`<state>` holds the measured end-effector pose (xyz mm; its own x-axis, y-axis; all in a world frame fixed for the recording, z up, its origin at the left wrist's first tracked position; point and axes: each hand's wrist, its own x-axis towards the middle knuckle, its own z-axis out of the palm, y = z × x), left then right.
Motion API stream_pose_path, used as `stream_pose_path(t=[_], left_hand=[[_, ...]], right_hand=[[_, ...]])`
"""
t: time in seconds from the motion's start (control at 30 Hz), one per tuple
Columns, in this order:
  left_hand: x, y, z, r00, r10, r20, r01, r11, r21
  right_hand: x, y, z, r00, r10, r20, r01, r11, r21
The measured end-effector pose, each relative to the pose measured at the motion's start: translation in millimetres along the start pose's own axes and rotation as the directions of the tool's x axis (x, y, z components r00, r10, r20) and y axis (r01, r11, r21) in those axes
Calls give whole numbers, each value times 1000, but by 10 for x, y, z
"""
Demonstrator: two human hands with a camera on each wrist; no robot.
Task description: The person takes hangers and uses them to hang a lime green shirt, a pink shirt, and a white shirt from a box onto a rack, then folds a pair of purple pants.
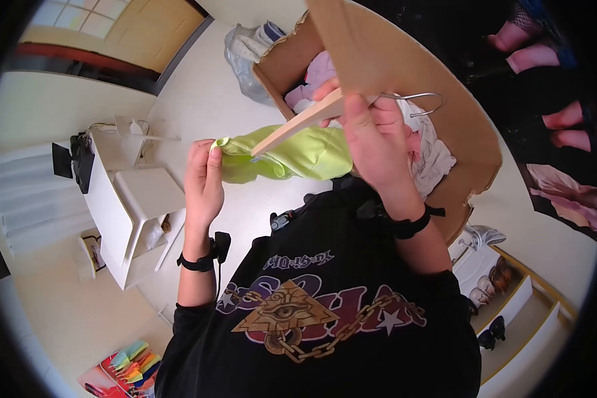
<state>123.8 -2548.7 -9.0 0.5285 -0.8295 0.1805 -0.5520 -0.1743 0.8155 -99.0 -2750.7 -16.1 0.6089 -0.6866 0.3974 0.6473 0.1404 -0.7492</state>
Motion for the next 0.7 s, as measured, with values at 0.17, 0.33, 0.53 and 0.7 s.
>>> stream_pose_path(t=[0.17,0.33,0.53,0.7], left_hand=[[-35,21,-35,997,-52,-53,52,999,8],[-63,168,-57,972,-209,-105,195,972,-131],[-58,185,-32,970,-197,-141,151,947,-284],[11,93,-186,959,-140,-247,49,939,-341]], right_hand=[[-52,228,163,1000,10,-10,-11,998,-56],[-150,325,90,997,66,-51,-75,978,-193],[-384,413,140,979,204,-6,-190,899,-394],[-526,476,-4,985,140,103,-21,684,-729]])
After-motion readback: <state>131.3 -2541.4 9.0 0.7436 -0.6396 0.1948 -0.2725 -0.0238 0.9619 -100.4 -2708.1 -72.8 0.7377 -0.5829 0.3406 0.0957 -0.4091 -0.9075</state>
